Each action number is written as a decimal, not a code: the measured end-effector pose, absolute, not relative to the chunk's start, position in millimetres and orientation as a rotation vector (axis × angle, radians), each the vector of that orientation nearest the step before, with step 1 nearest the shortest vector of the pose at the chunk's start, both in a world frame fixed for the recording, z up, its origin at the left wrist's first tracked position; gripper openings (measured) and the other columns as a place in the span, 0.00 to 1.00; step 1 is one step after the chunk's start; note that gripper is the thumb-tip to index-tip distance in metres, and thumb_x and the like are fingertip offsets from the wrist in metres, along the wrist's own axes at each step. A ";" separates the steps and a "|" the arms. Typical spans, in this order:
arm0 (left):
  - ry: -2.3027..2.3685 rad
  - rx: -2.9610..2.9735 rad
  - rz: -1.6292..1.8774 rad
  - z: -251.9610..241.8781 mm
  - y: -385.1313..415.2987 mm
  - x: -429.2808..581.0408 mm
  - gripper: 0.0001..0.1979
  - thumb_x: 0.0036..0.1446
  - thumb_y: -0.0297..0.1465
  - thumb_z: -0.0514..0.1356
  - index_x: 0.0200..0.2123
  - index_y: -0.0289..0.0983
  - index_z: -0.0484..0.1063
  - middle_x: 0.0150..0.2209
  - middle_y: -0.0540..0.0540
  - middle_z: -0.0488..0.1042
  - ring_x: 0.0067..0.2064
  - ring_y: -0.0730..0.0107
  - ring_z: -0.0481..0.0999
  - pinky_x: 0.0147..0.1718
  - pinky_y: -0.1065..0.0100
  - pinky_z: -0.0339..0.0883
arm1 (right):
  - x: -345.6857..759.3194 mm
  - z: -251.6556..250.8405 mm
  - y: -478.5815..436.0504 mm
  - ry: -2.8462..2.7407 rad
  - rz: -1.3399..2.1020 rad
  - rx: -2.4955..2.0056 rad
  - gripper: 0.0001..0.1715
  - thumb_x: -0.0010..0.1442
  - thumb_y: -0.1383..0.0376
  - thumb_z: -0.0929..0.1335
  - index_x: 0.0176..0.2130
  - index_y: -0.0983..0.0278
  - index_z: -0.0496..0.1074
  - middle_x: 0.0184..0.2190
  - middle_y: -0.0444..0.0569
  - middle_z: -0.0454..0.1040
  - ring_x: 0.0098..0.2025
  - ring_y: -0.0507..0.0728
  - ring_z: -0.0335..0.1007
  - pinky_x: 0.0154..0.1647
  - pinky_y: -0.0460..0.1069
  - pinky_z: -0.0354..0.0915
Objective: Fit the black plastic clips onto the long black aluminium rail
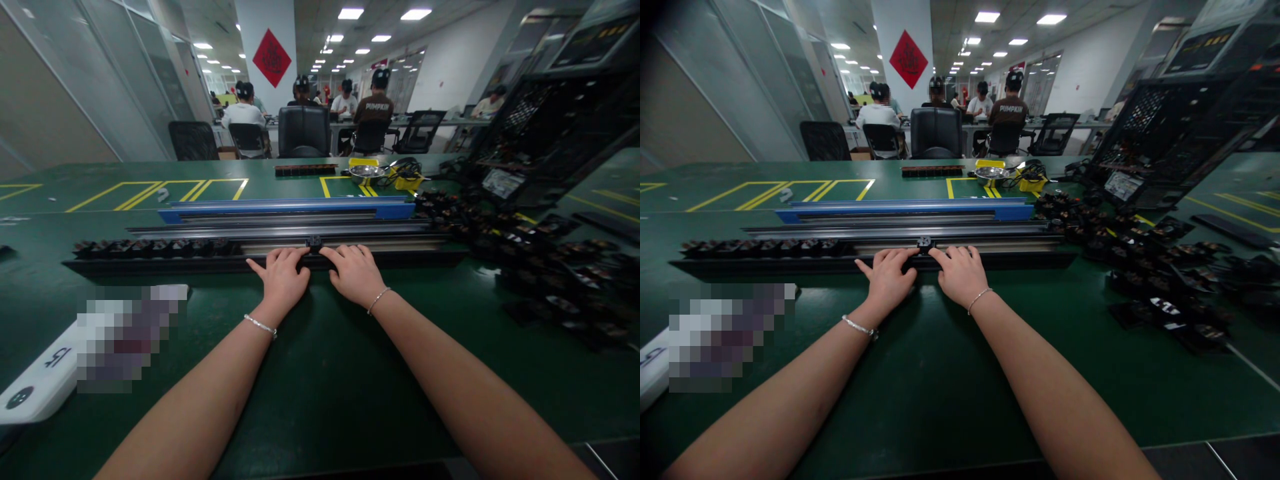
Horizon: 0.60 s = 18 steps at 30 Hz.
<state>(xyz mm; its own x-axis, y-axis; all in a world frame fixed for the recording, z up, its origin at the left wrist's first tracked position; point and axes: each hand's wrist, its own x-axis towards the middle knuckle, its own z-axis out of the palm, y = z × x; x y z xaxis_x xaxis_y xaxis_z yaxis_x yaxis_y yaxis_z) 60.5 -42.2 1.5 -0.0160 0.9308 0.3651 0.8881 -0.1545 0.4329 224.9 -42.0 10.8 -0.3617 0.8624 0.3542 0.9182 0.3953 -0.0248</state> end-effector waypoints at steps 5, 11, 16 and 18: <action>1.981 2.143 0.932 -0.2 -41.4 59.8 0.22 0.52 0.31 0.53 0.50 0.51 0.68 0.50 0.50 0.73 0.57 0.54 0.61 0.54 0.29 0.17 | 225.5 10.7 -41.2 -2.347 -0.239 -1.563 0.25 0.58 0.65 0.61 0.56 0.56 0.64 0.45 0.51 0.71 0.49 0.59 0.61 0.53 0.55 0.47; 1.966 2.144 0.927 -0.7 -41.0 59.2 0.21 0.52 0.30 0.53 0.50 0.50 0.68 0.50 0.50 0.73 0.57 0.55 0.60 0.53 0.28 0.17 | 226.1 9.4 -40.6 -2.346 -0.241 -1.557 0.25 0.58 0.65 0.61 0.56 0.56 0.64 0.45 0.51 0.71 0.48 0.59 0.61 0.53 0.55 0.47; 1.975 2.149 0.924 0.1 -41.0 59.4 0.21 0.52 0.30 0.53 0.50 0.50 0.68 0.50 0.50 0.74 0.57 0.54 0.61 0.53 0.27 0.18 | 227.2 9.2 -39.4 -2.336 -0.254 -1.550 0.25 0.58 0.65 0.62 0.55 0.56 0.64 0.43 0.51 0.71 0.47 0.59 0.62 0.52 0.54 0.49; 1.983 2.150 0.909 0.8 -41.2 59.7 0.21 0.52 0.30 0.53 0.50 0.50 0.68 0.50 0.50 0.74 0.57 0.54 0.60 0.53 0.27 0.19 | 227.7 9.7 -39.3 -2.337 -0.254 -1.552 0.25 0.58 0.65 0.62 0.55 0.57 0.65 0.43 0.51 0.71 0.47 0.59 0.62 0.52 0.54 0.49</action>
<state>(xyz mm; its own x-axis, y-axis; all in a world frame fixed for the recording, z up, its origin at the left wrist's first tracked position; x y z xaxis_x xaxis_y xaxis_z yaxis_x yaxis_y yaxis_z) 59.7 -41.2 0.8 -0.0131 0.9309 0.3650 0.8843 -0.1596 0.4388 227.7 -39.3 9.7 -0.3566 0.8617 0.3610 0.9191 0.3929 -0.0301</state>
